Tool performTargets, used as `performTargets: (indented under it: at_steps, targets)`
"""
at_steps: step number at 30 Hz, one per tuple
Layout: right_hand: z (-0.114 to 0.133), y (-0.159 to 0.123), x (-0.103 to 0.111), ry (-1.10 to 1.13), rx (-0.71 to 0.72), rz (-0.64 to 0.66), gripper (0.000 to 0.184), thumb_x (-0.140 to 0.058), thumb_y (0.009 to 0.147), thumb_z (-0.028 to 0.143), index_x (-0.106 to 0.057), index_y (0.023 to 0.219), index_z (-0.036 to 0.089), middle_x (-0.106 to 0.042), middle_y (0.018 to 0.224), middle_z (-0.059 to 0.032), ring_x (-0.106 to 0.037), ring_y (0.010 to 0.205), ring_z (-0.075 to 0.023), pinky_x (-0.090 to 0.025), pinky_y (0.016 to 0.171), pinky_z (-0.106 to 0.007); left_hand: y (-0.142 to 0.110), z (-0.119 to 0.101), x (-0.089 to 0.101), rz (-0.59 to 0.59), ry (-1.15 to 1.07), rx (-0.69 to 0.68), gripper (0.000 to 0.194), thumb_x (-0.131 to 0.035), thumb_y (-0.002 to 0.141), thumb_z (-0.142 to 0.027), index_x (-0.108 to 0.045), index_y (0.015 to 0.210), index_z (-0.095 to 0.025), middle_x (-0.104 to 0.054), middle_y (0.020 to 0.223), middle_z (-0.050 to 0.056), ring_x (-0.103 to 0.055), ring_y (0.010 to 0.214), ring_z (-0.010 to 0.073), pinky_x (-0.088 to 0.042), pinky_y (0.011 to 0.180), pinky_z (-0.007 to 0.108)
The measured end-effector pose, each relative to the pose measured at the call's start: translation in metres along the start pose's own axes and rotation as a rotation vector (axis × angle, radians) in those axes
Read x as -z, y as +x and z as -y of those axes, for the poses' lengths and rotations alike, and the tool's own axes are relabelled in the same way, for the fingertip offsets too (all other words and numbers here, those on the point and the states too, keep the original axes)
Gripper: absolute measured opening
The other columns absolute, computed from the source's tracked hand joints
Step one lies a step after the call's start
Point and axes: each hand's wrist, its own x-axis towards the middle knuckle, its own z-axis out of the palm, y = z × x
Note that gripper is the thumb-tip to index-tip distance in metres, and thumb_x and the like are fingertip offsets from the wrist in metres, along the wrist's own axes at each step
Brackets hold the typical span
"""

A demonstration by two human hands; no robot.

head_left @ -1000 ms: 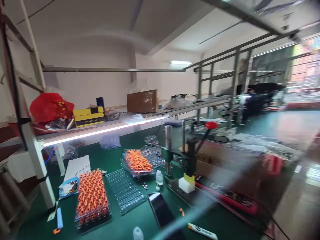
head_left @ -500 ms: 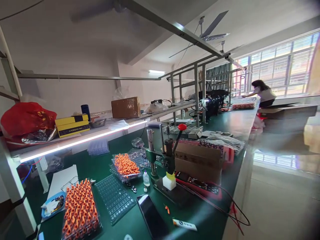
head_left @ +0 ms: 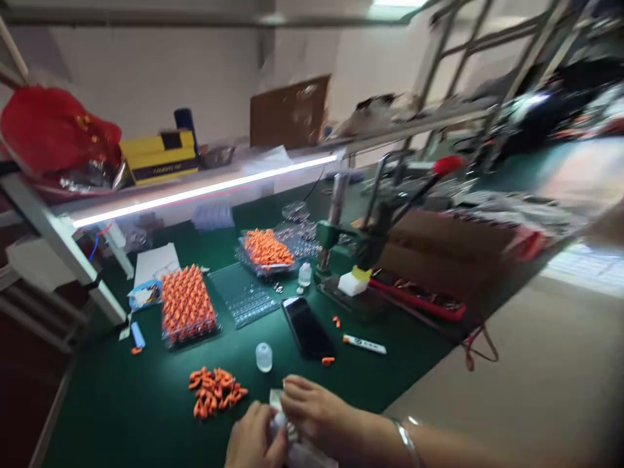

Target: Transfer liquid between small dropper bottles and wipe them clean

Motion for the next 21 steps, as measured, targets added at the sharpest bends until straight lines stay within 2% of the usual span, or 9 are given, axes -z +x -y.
performTargets:
  at_steps: [3,6,8,12,14,17,21]
  targets:
    - [-0.004,-0.003,0.005,0.083,-0.038,0.051,0.008,-0.073,0.083,0.02,-0.072,0.076,0.016,-0.068,0.085,-0.009,-0.06,0.085,-0.024,-0.044,0.08,-0.041,-0.009,-0.005,-0.004,0.006,0.034,0.038,0.017,-0.057,0.091,-0.022,-0.067,0.105,-0.021,-0.067,0.102,0.007,-0.068,0.092,0.0235,-0.054,0.081,0.035]
    - [-0.01,-0.003,0.015,0.101,-0.029,0.106,0.008,-0.075,0.076,0.018,-0.071,0.068,0.017,-0.067,0.08,-0.009,-0.058,0.081,-0.0241,-0.039,0.075,-0.04,-0.013,-0.01,-0.004,-0.007,0.069,0.02,0.021,-0.056,0.09,-0.023,-0.064,0.109,-0.021,-0.065,0.106,0.009,-0.064,0.098,0.0282,-0.052,0.085,0.04]
    - [-0.01,-0.002,0.018,0.085,-0.003,0.131,0.006,-0.077,0.069,0.016,-0.071,0.069,0.016,-0.067,0.081,-0.0091,-0.056,0.081,-0.0238,-0.038,0.076,-0.04,-0.014,-0.011,-0.003,-0.004,0.072,-0.007,0.021,-0.056,0.09,-0.023,-0.064,0.109,-0.021,-0.065,0.106,0.01,-0.064,0.097,0.0283,-0.052,0.084,0.039]
    - [-0.007,0.0,0.016,0.061,0.072,0.128,0.015,-0.081,0.062,0.013,-0.07,0.072,0.015,-0.066,0.083,-0.0056,-0.054,0.082,-0.0211,-0.037,0.077,-0.037,-0.013,-0.004,-0.001,0.021,0.022,-0.045,0.019,-0.058,0.089,-0.024,-0.066,0.105,-0.02,-0.066,0.102,0.009,-0.065,0.091,0.0245,-0.05,0.077,0.032]
    - [-0.006,0.0,0.015,0.058,0.105,0.097,0.013,-0.08,0.066,0.014,-0.071,0.074,0.015,-0.066,0.083,-0.0042,-0.053,0.082,-0.0201,-0.038,0.078,-0.036,-0.011,0.0,0.002,0.032,-0.024,-0.042,0.017,-0.058,0.089,-0.027,-0.067,0.102,-0.021,-0.067,0.1,0.007,-0.065,0.086,0.0218,-0.048,0.072,0.029]
    - [-0.003,-0.003,0.015,0.05,0.133,0.028,0.003,-0.074,0.08,0.014,-0.072,0.077,0.015,-0.067,0.082,-0.0035,-0.051,0.08,-0.0196,-0.038,0.08,-0.036,-0.009,0.003,0.005,0.043,-0.102,-0.023,0.015,-0.056,0.09,-0.026,-0.069,0.096,-0.021,-0.068,0.093,0.003,-0.064,0.079,0.0176,-0.045,0.066,0.025]
    - [0.0,-0.009,0.016,0.036,0.13,-0.06,0.016,-0.061,0.092,0.01,-0.073,0.083,0.015,-0.066,0.084,-0.0046,-0.051,0.081,-0.0202,-0.038,0.087,-0.036,-0.006,0.003,0.008,0.043,-0.177,0.006,0.018,-0.052,0.092,-0.024,-0.069,0.09,-0.02,-0.069,0.086,0.001,-0.063,0.076,0.0151,-0.043,0.065,0.023]
